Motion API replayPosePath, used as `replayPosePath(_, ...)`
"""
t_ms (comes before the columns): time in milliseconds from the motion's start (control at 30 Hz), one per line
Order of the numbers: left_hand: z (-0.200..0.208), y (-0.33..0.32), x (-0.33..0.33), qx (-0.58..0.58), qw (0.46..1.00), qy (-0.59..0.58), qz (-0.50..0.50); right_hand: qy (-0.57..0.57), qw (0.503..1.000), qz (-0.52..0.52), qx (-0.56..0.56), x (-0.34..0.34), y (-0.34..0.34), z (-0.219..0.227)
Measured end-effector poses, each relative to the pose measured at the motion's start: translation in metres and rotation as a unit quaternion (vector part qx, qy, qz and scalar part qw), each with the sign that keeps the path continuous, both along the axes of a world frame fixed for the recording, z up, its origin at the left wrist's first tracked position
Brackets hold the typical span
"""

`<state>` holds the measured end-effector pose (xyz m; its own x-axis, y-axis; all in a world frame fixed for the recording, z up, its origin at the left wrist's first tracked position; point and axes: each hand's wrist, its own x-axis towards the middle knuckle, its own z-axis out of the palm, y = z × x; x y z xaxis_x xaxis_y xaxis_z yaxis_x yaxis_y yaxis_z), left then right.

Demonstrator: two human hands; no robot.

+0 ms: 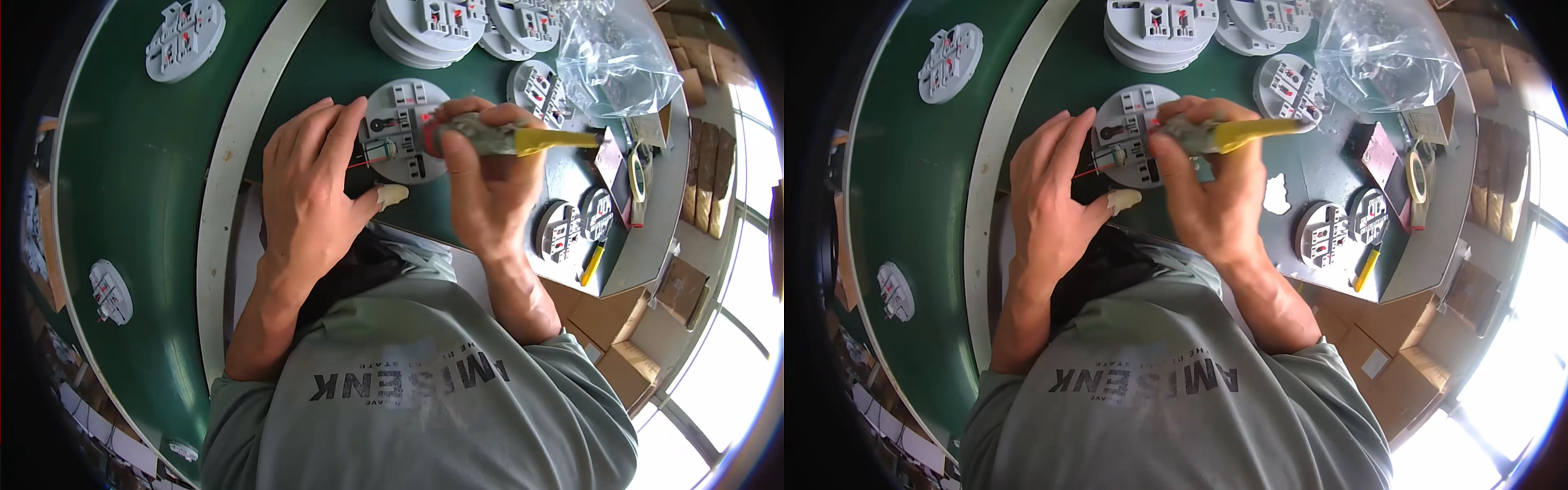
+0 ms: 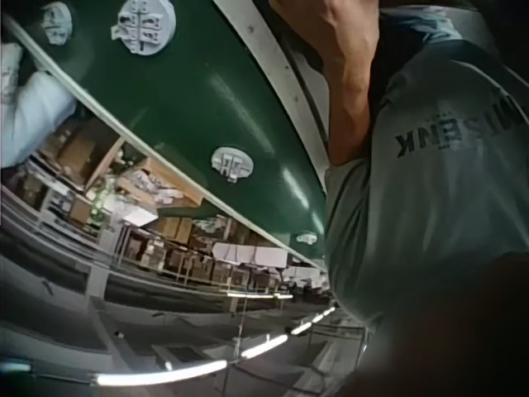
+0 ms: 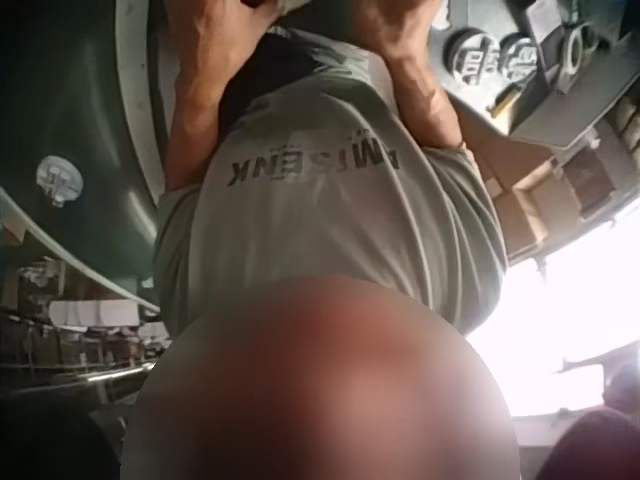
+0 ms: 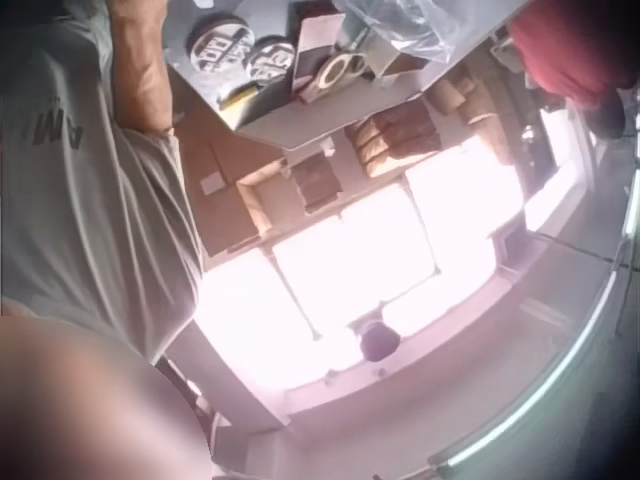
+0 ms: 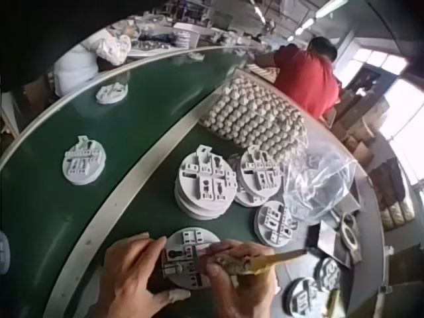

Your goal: Assembling and applying adhesive to small electronic components within circular plastic housings at a factory workstation.

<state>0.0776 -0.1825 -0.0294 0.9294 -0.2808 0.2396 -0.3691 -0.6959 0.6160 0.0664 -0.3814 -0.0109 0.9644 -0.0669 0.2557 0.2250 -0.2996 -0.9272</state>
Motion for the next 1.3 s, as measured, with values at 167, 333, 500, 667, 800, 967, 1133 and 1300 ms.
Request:
replayPosePath(167, 0.007, -0.014, -0.004, -0.024, 0.999, 0.029, -0.007, 0.119, 0.938, -0.324, -0.035, 0.001, -0.074, 0.044)
replayPosePath(333, 0.007, -0.035, 0.009, 0.005, 1.0, 0.018, -0.025, 0.331, 0.844, -0.326, -0.269, 0.006, -0.122, 0.041)
replayPosePath(500, -0.003, -0.037, 0.018, 0.03, 0.998, 0.013, -0.048, 0.053, 0.959, -0.083, -0.267, -0.001, -0.079, 0.029)
replayPosePath(667, -0.004, -0.041, 0.021, 0.018, 0.999, 0.006, -0.038, 0.034, 0.957, 0.062, -0.282, 0.023, -0.057, 0.014)
replayPosePath(800, -0.009, -0.044, 0.024, 0.002, 0.999, -0.01, -0.035, 0.053, 0.958, 0.034, -0.279, 0.02, -0.046, 0.009)
replayPosePath(967, -0.012, -0.05, 0.028, -0.011, 0.999, -0.02, -0.026, 0.05, 0.955, -0.026, -0.29, 0.016, -0.036, 0.004)
replayPosePath(1133, -0.009, -0.051, 0.033, -0.026, 0.999, 0.01, -0.035, 0.084, 0.973, -0.099, -0.193, 0.026, -0.075, 0.022)
replayPosePath(1300, 0.014, -0.047, 0.033, 0.0, 0.999, 0.033, -0.024, 0.039, 0.906, -0.313, -0.282, 0.079, -0.223, 0.032)
